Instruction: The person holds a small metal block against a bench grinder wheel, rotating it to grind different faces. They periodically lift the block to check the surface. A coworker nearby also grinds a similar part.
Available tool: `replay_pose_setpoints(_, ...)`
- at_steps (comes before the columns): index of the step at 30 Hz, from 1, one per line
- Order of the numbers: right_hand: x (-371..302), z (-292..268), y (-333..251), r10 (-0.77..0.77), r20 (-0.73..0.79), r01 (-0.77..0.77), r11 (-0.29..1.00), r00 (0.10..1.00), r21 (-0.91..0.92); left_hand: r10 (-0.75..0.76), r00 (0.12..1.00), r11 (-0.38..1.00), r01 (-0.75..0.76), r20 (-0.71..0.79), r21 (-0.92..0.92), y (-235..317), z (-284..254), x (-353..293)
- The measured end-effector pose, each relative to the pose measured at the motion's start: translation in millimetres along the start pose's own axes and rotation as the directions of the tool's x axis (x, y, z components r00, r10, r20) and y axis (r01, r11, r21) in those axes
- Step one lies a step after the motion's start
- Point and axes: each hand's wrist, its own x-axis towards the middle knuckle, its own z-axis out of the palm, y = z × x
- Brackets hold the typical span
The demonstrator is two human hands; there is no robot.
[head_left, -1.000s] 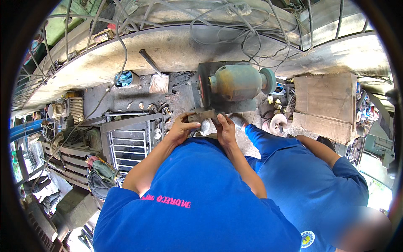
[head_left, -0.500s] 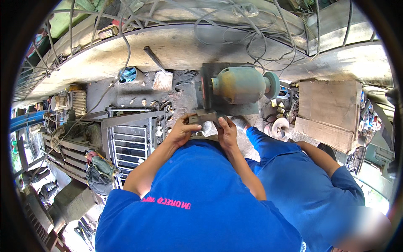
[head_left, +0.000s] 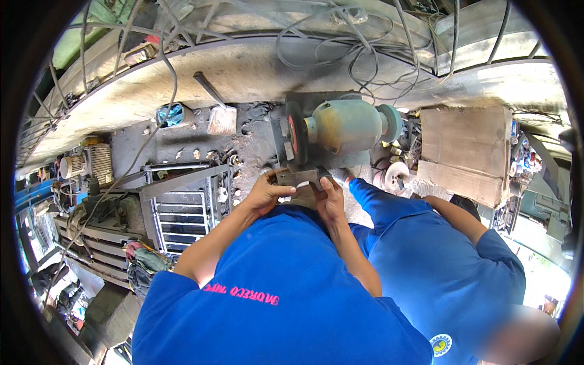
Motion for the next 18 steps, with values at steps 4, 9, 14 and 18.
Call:
replay_pose_setpoints(4, -1.1, -1.7, 4.5, -0.049, -0.051, 0.052, 0.997, 0.998, 0.057, -0.030, 0.997, 0.999, 0.027, 0.074, 0.043, 2.4, -2.2, 5.8)
replay_pose_setpoints(9, 3.1, -12.1, -3.4, -0.044, -0.033, 0.046, 0.997, 0.998, 0.059, -0.035, 0.994, 0.995, 0.025, 0.102, 0.096, 1.1, 8.5, 11.1)
replay_pose_setpoints(14, 8.8, -22.1, -4.8, -0.058, 0.087, 0.053, 0.997, 0.995, 0.063, -0.024, 0.995, 0.991, 0.012, 0.098, 0.130, -4.4, 12.6, 11.1)
replay_pose_setpoints(18, 14.6, -25.3, -4.7, -0.023, 0.058, 0.018, 0.996, 0.998, 0.087, -0.028, 0.999, 0.997, 0.026, 0.032, 0.068, -11.0, 13.3, 9.0)
